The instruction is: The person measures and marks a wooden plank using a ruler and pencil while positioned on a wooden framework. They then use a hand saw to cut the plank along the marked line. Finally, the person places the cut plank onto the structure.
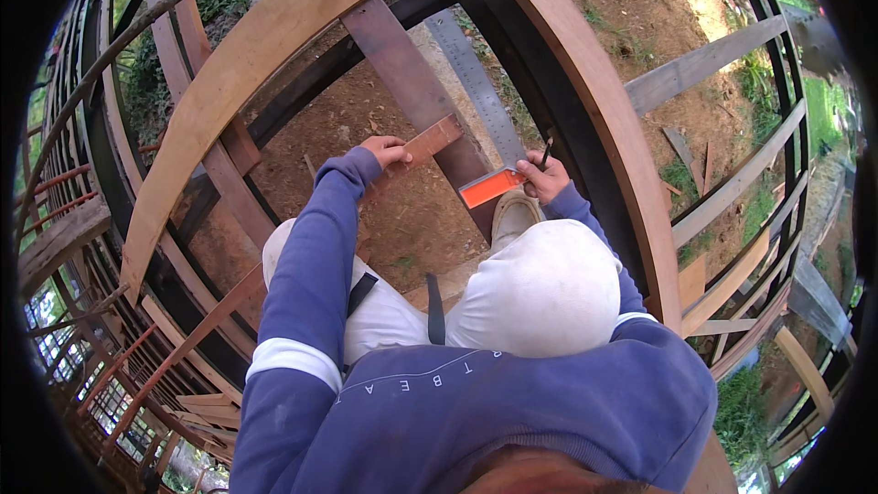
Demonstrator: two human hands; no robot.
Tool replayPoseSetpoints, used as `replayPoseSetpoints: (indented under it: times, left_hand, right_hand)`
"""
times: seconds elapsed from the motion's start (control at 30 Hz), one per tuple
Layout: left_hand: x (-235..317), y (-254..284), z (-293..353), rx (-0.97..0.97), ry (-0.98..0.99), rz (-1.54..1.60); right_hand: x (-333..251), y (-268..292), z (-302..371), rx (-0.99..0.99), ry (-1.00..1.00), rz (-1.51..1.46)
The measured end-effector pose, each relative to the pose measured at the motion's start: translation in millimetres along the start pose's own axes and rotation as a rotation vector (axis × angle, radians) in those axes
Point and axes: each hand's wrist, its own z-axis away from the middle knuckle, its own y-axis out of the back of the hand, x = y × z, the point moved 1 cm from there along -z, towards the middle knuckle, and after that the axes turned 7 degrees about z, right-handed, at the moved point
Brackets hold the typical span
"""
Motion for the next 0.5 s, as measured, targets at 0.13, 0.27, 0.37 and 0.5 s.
replayPoseSetpoints:
  times: [0.13,0.27,0.37,0.5]
  left_hand:
    - [-4.4,1.5,-6.2,0.007,-0.071,-0.001]
    - [-3.3,-6.3,9.8,0.379,-0.536,-0.258]
    - [46.9,-46.0,57.7,0.532,-0.702,-0.48]
    - [60.8,-86.8,58.2,0.5,-0.617,-0.723]
  right_hand:
    - [-5.1,-48.4,-27.9,-0.093,0.016,0.027]
    - [-1.3,-74.8,-48.4,-0.084,-0.081,0.064]
    - [-1.2,-84.3,-54.9,-0.015,-0.092,0.086]
    - [-10.2,-92.0,-60.4,0.039,-0.121,0.019]
